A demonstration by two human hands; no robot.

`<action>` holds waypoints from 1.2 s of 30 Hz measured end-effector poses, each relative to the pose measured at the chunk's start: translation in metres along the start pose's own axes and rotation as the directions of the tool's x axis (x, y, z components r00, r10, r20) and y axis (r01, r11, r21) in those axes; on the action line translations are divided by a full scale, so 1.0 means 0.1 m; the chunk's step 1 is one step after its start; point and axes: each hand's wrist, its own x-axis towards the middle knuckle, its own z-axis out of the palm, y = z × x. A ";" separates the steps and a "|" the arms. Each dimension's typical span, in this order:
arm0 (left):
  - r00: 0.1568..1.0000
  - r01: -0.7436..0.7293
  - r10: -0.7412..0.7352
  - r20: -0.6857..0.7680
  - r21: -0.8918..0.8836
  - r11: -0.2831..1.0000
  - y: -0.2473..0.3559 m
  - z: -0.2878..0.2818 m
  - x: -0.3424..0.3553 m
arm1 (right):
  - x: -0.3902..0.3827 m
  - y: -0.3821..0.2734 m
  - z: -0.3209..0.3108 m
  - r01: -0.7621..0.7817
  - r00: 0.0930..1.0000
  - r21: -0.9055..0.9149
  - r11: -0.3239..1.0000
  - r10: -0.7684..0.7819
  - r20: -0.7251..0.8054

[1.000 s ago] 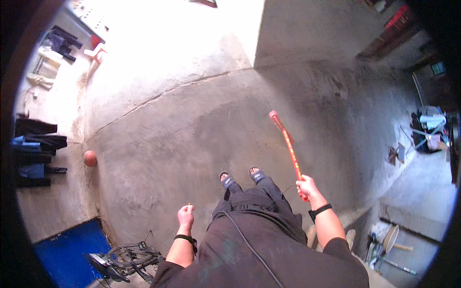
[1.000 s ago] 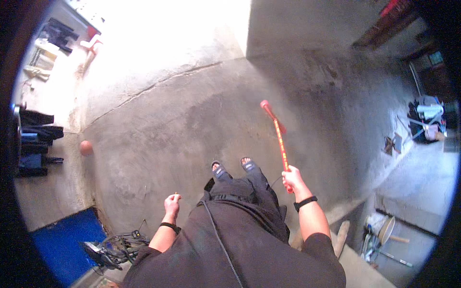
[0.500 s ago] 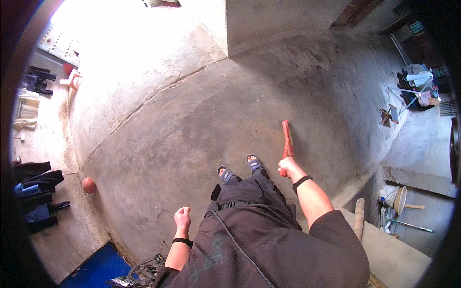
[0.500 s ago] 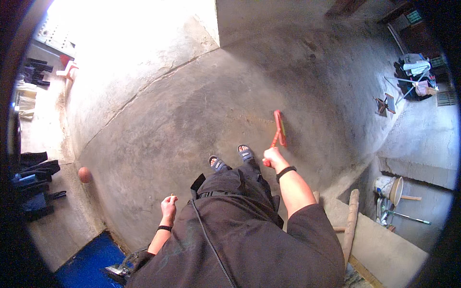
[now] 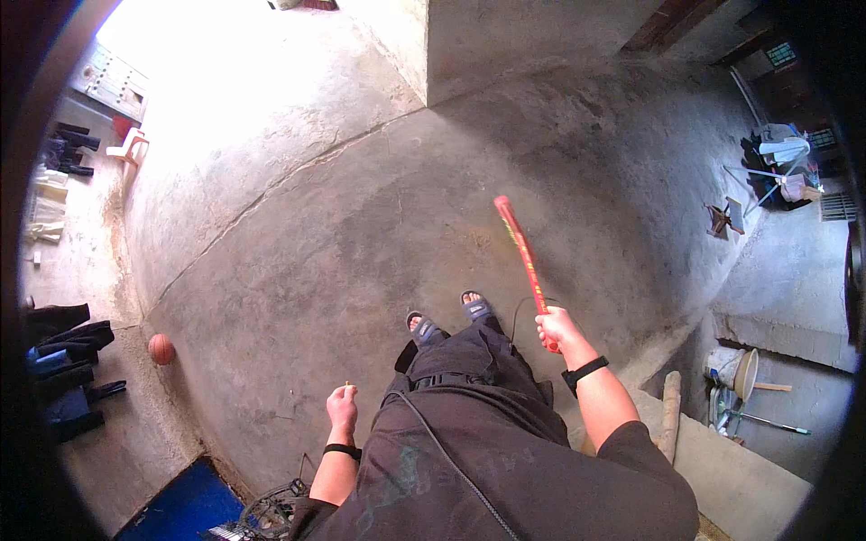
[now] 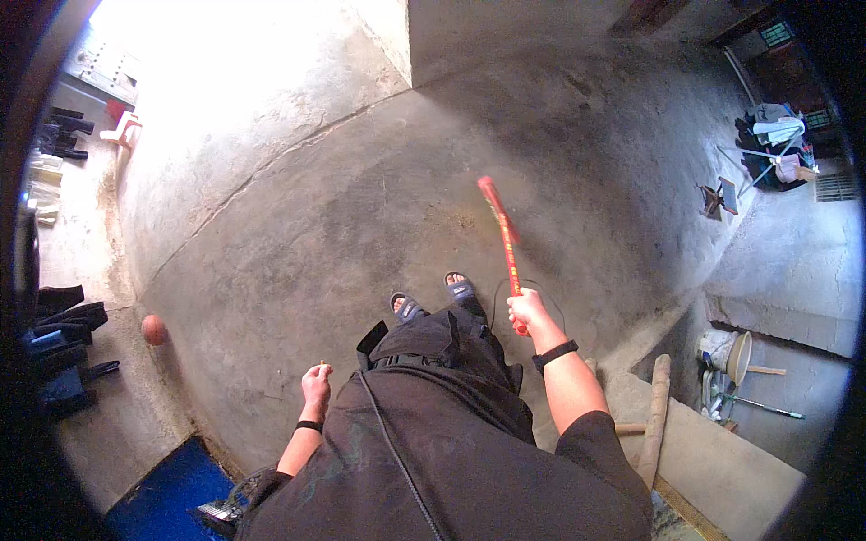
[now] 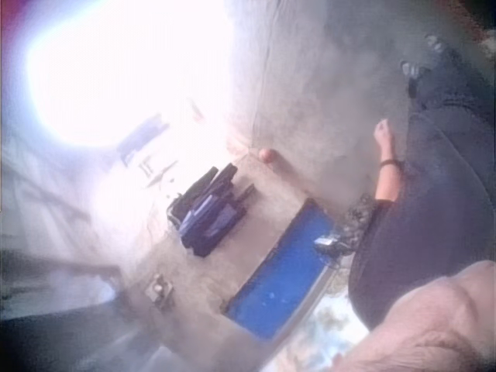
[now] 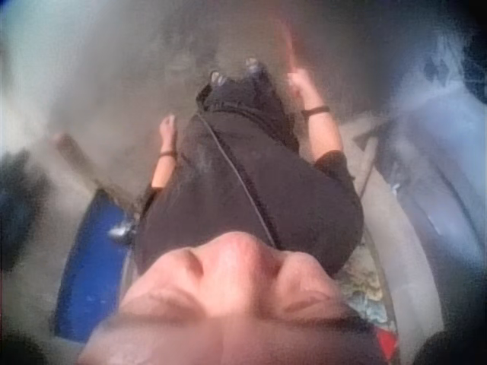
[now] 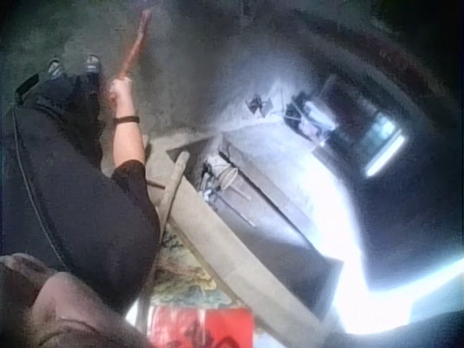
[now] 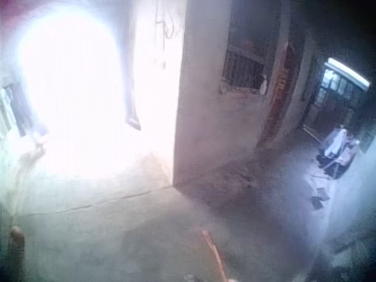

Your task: The person sweeps a concrete floor with a red broom, moving debris toward the doorway and outside. They sweep around a bicycle, clothes rack, and a small stool, then exit to the exterior and sweep the threshold before returning inside to continue sweeping.

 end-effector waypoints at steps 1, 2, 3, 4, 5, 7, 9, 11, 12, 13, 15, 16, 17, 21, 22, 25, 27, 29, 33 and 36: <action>1.000 -0.015 0.015 0.007 -0.040 0.999 -0.01 -0.01 0.00 | 0.05 0.02 0.05 -0.001 0.999 -0.023 1.000 0.000 -0.045; 1.000 -0.008 0.008 0.001 -0.074 0.997 -0.02 -0.01 0.01 | 0.13 0.02 0.12 0.011 0.997 -0.037 0.999 -0.014 -0.075; 1.000 0.010 -0.009 0.009 -0.116 0.993 -0.04 -0.02 0.01 | 0.19 0.03 0.18 -0.011 0.991 -0.064 0.998 0.002 -0.137; 1.000 -0.007 0.007 -0.005 -0.110 0.994 -0.07 -0.04 0.01 | 0.24 0.03 0.24 -0.008 0.993 0.012 1.000 0.009 -0.119; 1.000 -0.017 0.017 -0.004 -0.112 0.994 -0.10 -0.06 0.03 | 0.28 0.00 0.34 -0.035 0.990 0.079 0.996 0.046 -0.132; 1.000 -0.013 0.012 -0.005 -0.099 0.995 -0.17 -0.12 0.05 | 0.33 -0.12 0.54 -0.094 0.992 0.158 0.983 0.105 -0.065; 0.999 0.044 -0.045 -0.009 -0.063 0.997 -0.22 -0.18 0.06 | 0.29 -0.35 0.76 -0.161 0.985 0.177 0.971 0.146 0.096; 0.999 0.009 -0.011 -0.037 -0.070 0.998 -0.26 -0.24 0.09 | 0.20 -0.61 1.06 -0.163 0.981 0.158 0.974 0.142 0.133; 0.999 0.014 -0.017 -0.046 -0.066 0.998 -0.28 -0.26 0.09 | 0.16 -0.75 1.20 -0.228 0.970 0.227 0.947 0.202 0.133; 0.998 0.041 -0.045 -0.050 -0.064 0.997 -0.29 -0.30 0.08 | 0.12 -0.88 1.30 -0.271 0.952 0.286 0.919 0.212 0.219; 0.997 0.029 -0.037 -0.062 -0.114 0.993 -0.31 -0.34 0.09 | 0.12 -1.12 1.47 -0.241 0.961 0.237 0.941 0.198 0.193; 0.997 0.043 -0.051 -0.065 -0.117 0.992 -0.33 -0.36 0.07 | 0.14 -1.21 1.53 -0.216 0.963 0.194 0.957 0.176 0.204; 0.996 0.061 -0.069 -0.062 -0.127 0.990 -0.34 -0.38 0.06 | 0.18 -1.28 1.58 -0.232 0.956 0.227 0.946 0.178 0.235; 0.991 0.113 -0.119 -0.058 -0.107 0.988 -0.32 -0.43 0.06 | 0.38 -1.39 1.50 -0.221 0.938 0.261 0.940 0.132 0.319; 0.990 0.120 -0.127 -0.054 -0.117 0.986 -0.30 -0.43 0.07 | 0.40 -1.38 1.40 -0.203 0.939 0.235 0.951 0.122 0.320; 0.988 0.142 -0.149 -0.046 -0.131 0.981 -0.24 -0.45 0.13 | 0.34 -1.25 0.97 -0.208 0.941 0.184 0.961 0.145 0.306; 0.990 0.122 -0.129 -0.054 -0.113 0.986 -0.20 -0.49 0.21 | 0.21 -1.10 0.71 -0.286 0.942 0.364 0.887 0.190 0.277; 0.990 0.121 -0.129 -0.055 -0.130 0.984 -0.15 -0.53 0.32 | 0.00 -0.93 0.48 -0.335 0.934 0.440 0.833 0.232 0.272; 0.989 0.115 -0.119 -0.093 -0.045 0.992 0.03 -0.65 0.61 | -0.12 -0.83 0.56 -0.268 0.962 0.378 0.886 0.225 0.155; 0.985 0.094 -0.102 -0.141 -0.060 0.994 0.31 -0.77 0.85 | 0.12 -0.98 0.91 -0.381 0.924 0.430 0.819 0.360 0.131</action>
